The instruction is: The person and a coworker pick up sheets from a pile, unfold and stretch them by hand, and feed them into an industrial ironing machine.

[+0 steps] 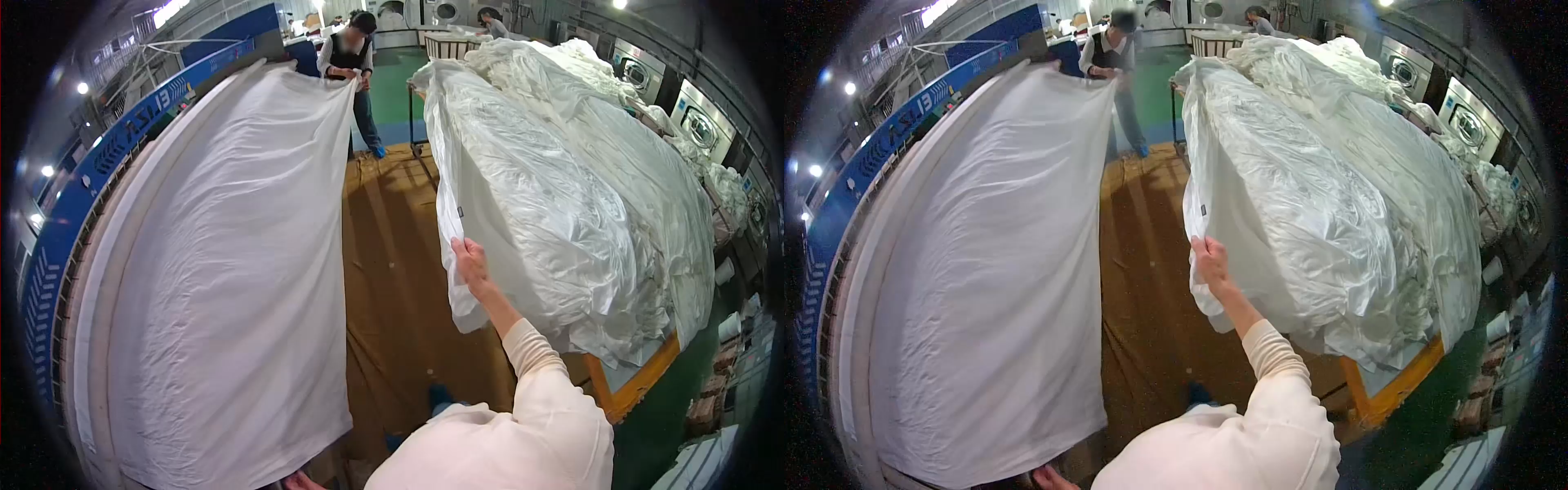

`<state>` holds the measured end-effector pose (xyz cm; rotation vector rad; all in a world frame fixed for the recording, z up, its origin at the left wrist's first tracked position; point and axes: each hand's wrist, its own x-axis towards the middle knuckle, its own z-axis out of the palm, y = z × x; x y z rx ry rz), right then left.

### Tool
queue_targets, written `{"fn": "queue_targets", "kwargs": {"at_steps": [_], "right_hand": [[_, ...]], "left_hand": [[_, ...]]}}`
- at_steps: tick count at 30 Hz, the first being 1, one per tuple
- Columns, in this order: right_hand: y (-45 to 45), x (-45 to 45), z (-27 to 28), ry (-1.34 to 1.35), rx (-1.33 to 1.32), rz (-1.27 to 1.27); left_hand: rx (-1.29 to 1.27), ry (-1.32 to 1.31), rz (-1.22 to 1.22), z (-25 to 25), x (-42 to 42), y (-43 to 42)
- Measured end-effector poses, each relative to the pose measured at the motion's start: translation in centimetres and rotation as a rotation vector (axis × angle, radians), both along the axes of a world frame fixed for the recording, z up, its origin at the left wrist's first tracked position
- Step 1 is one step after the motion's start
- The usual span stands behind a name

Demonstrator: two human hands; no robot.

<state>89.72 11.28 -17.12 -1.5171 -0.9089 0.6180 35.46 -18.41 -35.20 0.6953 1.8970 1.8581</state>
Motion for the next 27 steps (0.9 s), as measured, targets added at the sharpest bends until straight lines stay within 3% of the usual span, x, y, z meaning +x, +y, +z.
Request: {"fn": "queue_targets", "kwargs": {"at_steps": [5,9,12,14,15,18,20,23,24,26,27], "right_hand": [[-1.0,-1.0,2.7,0.106,0.045,0.004],[-1.8,-0.7,3.7,0.156,0.034,0.011],[-1.6,0.1,2.2,0.054,-0.002,-0.074],[-1.6,0.7,2.0,0.14,-0.002,0.003],[-1.7,1.5,2.2,0.182,0.005,0.008],[-1.5,4.1,2.2,0.229,0.074,-0.025],[-0.5,4.6,3.2,0.246,0.162,-0.045],[0.1,4.3,3.9,0.274,0.179,-0.001],[-0.1,3.5,4.2,0.303,0.167,0.022],[0.3,1.8,3.8,0.311,0.207,0.061],[0.6,0.9,3.2,0.29,0.251,0.076]], "left_hand": [[-0.135,-0.006,-0.055,0.0,2.2,-1.0],[-0.292,-0.064,-0.236,-0.5,3.9,-3.8],[-0.473,-0.179,-0.468,6.3,7.0,-0.9],[-0.257,-0.376,-0.363,0.6,5.1,0.9],[-0.257,-0.317,-0.351,1.4,4.8,2.0],[-0.171,-0.027,-0.445,10.7,5.0,7.6],[0.069,0.173,-0.454,20.7,5.4,12.0],[0.408,0.614,-0.014,32.3,8.2,17.5],[0.524,0.737,0.121,34.8,9.9,18.9],[0.541,0.687,0.023,34.2,12.1,21.9],[0.473,0.551,-0.256,33.6,14.7,23.0]]}}
